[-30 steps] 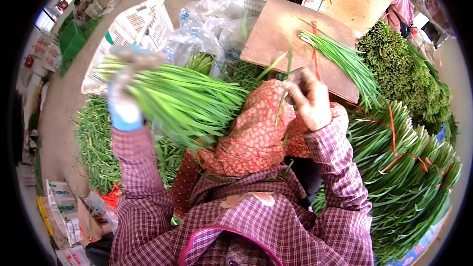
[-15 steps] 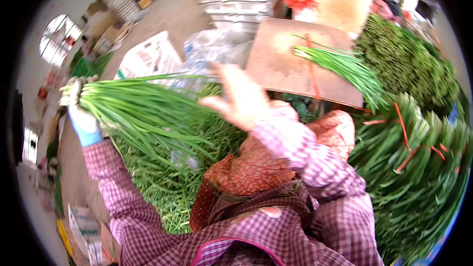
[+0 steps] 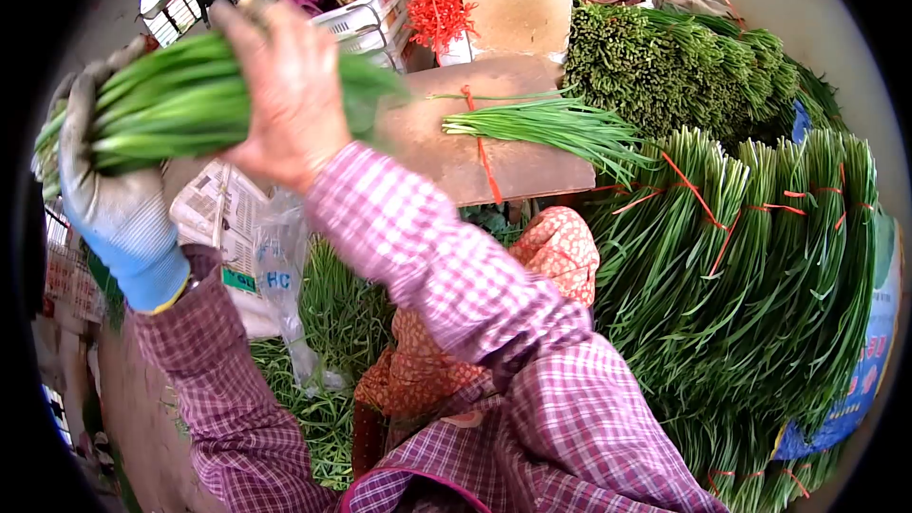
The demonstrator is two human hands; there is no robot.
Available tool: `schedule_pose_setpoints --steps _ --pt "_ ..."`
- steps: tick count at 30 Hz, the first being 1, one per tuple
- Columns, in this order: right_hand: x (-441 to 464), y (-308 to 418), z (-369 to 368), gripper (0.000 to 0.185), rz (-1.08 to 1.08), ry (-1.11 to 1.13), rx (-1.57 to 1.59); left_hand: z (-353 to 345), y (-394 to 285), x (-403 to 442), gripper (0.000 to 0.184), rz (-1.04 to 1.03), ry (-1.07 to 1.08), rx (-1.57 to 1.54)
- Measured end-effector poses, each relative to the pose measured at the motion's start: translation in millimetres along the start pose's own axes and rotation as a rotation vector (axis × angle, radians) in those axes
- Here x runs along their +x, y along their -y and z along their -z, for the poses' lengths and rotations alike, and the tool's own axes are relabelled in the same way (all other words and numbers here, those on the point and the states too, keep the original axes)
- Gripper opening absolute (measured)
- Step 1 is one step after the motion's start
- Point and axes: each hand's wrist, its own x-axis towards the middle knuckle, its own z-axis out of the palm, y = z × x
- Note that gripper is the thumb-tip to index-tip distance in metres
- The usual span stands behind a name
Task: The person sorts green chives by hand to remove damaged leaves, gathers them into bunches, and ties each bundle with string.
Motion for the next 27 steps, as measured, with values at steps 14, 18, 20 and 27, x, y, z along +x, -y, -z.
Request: schedule_pose_setpoints --steps 14,18,20,27 --pt "-25 -153 255 0.083 0.147 0.577 -0.956 -256 139 -115 0.019 0.951 -0.288 -1.343" --pt "-109 -206 240 0.091 -0.154 0.810 -0.880 -261 214 -202 0.021 1.352 -0.519 -1.378" --pt "-140 -221 225 0.088 -0.290 0.908 -0.813 -256 240 -232 0.020 1.402 -0.613 -1.291" --pt "-155 -229 205 0.084 -0.337 0.976 -0.833 -236 260 -244 0.021 1.476 -0.595 -1.227"
